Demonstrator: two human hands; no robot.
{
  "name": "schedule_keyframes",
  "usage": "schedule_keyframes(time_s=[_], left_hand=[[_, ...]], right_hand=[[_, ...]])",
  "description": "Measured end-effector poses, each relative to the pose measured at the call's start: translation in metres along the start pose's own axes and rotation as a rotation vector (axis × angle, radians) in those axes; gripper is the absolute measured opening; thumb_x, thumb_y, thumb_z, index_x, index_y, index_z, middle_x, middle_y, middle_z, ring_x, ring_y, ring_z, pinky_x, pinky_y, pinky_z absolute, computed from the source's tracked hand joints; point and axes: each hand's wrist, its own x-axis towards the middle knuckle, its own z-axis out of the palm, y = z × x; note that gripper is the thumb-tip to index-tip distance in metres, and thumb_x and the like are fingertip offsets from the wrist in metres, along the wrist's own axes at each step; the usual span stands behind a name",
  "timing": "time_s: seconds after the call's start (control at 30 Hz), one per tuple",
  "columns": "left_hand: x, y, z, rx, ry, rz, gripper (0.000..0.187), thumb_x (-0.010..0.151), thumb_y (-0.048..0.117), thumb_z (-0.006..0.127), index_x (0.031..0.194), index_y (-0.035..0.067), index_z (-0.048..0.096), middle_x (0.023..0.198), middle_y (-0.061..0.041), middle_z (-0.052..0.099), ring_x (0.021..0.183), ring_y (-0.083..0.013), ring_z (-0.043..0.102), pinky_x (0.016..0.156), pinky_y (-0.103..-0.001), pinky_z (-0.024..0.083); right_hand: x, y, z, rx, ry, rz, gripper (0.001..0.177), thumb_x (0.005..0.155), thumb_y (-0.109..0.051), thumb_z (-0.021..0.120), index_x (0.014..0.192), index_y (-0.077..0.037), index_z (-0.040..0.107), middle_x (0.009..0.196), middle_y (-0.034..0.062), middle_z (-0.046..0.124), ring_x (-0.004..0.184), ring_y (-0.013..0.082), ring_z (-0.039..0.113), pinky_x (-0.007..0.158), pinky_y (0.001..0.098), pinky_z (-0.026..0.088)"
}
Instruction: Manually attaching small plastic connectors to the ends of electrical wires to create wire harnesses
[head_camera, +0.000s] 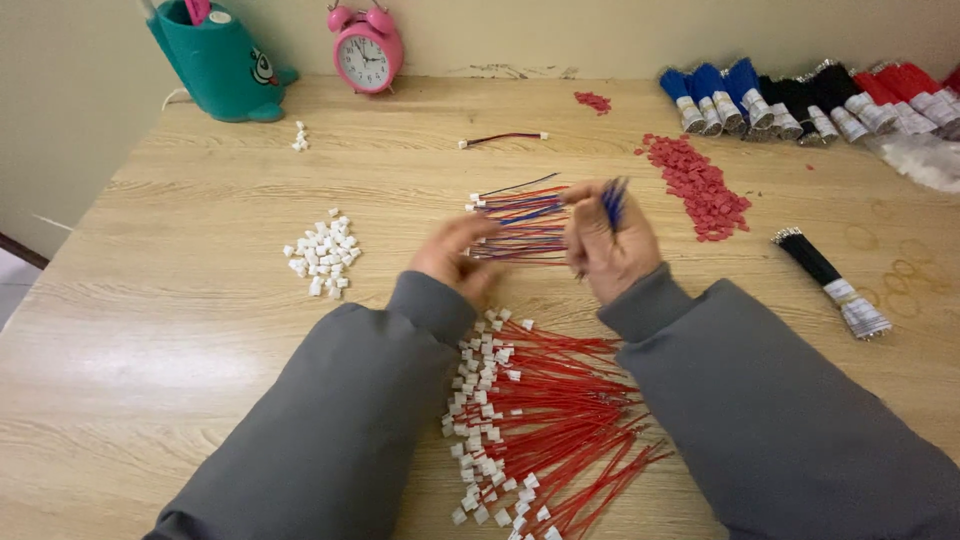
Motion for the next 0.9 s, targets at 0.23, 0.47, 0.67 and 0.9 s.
schedule_keyframes(time_s=[0.23,0.47,0.67,0.9], left_hand=[[-0.021,-0.013,0.026,0.403,-0.274,0.359,0.021,0.068,0.036,0.081,0.087,0.03,0.074,0.096,0.005,0.064,0.09,-0.0224,0.067,0.081,-0.033,0.055],[-0.02,-0.034,0.035,0.378,-0.362,0.343,0.015,0.067,0.032,0.081,0.077,0.027,0.071,0.09,0.004,0.065,0.084,-0.025,0.067,0.077,-0.034,0.056],[-0.016,0.001,0.016,0.284,-0.525,-0.031,0.016,0.079,0.03,0.073,0.095,0.025,0.072,0.093,-0.003,0.072,0.093,-0.0305,0.068,0.085,-0.042,0.056],[-0.011,-0.009,0.018,-0.056,-0.331,-0.252,0.013,0.084,0.029,0.072,0.097,0.027,0.073,0.094,-0.002,0.074,0.099,-0.0268,0.069,0.087,-0.037,0.056]], right_hand=[[-0.007,0.025,0.008,0.024,-0.047,0.084,0.029,0.103,-0.034,0.048,0.093,-0.009,0.059,0.053,0.007,0.051,0.039,0.012,0.05,0.037,0.0205,0.04],[0.002,0.026,0.002,-0.079,-0.162,0.097,0.035,0.103,-0.041,0.042,0.099,-0.009,0.055,0.054,0.0038,0.049,0.037,0.0086,0.042,0.035,0.0191,0.034],[0.019,0.026,0.002,-0.634,-0.522,0.191,0.034,0.097,-0.043,0.053,0.097,-0.01,0.063,0.083,0.0148,0.072,0.084,0.0343,0.068,0.077,0.0445,0.053],[0.047,0.047,0.022,-0.755,-0.519,0.268,0.038,0.094,-0.044,0.055,0.113,-0.013,0.065,0.107,0.0137,0.071,0.108,0.0361,0.062,0.094,0.0476,0.05]])
